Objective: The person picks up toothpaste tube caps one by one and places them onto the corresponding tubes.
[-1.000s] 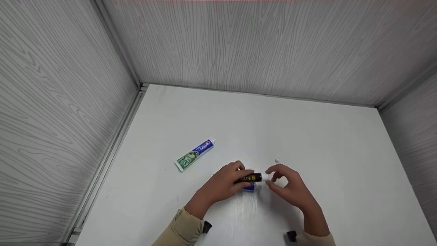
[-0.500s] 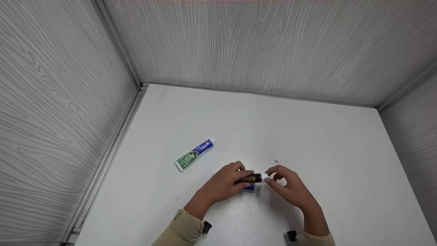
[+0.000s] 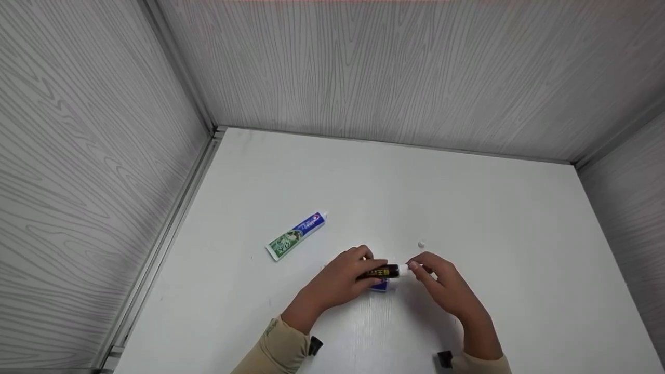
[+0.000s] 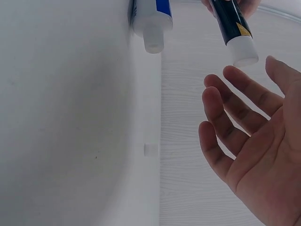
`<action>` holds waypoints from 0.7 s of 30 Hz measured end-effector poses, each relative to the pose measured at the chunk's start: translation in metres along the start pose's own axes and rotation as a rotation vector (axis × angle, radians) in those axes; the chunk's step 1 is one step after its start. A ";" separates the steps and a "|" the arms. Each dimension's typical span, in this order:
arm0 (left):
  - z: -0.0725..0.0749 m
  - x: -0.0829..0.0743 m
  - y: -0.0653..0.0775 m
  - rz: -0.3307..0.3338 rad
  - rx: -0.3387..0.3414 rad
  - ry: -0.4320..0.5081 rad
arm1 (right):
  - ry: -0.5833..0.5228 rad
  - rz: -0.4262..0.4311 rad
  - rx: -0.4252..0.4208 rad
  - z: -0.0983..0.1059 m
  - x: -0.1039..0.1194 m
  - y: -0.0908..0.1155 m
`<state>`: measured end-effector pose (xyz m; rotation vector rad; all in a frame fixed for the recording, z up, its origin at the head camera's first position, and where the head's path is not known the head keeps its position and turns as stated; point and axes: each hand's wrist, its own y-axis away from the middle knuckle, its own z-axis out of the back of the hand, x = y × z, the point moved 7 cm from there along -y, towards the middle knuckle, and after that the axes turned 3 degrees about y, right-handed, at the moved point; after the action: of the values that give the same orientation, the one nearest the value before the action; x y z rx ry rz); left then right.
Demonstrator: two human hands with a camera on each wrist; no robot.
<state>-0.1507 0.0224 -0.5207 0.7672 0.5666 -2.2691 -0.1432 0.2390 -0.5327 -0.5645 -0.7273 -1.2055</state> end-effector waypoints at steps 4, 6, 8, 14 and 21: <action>0.000 0.000 -0.001 0.000 -0.004 -0.006 | -0.006 0.001 -0.026 0.003 0.000 0.001; -0.001 0.001 -0.001 0.003 -0.002 -0.008 | -0.005 0.008 -0.041 0.004 0.001 0.002; -0.002 0.001 -0.001 0.006 -0.003 -0.010 | -0.001 0.026 -0.054 0.005 0.002 0.003; -0.003 0.003 0.000 0.015 -0.004 -0.009 | 0.031 0.155 -0.088 0.007 0.010 0.005; -0.003 0.004 0.001 0.020 -0.002 -0.001 | 0.013 0.246 -0.078 0.006 0.019 0.008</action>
<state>-0.1509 0.0216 -0.5257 0.7667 0.5582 -2.2496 -0.1338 0.2339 -0.5144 -0.6897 -0.5832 -1.0109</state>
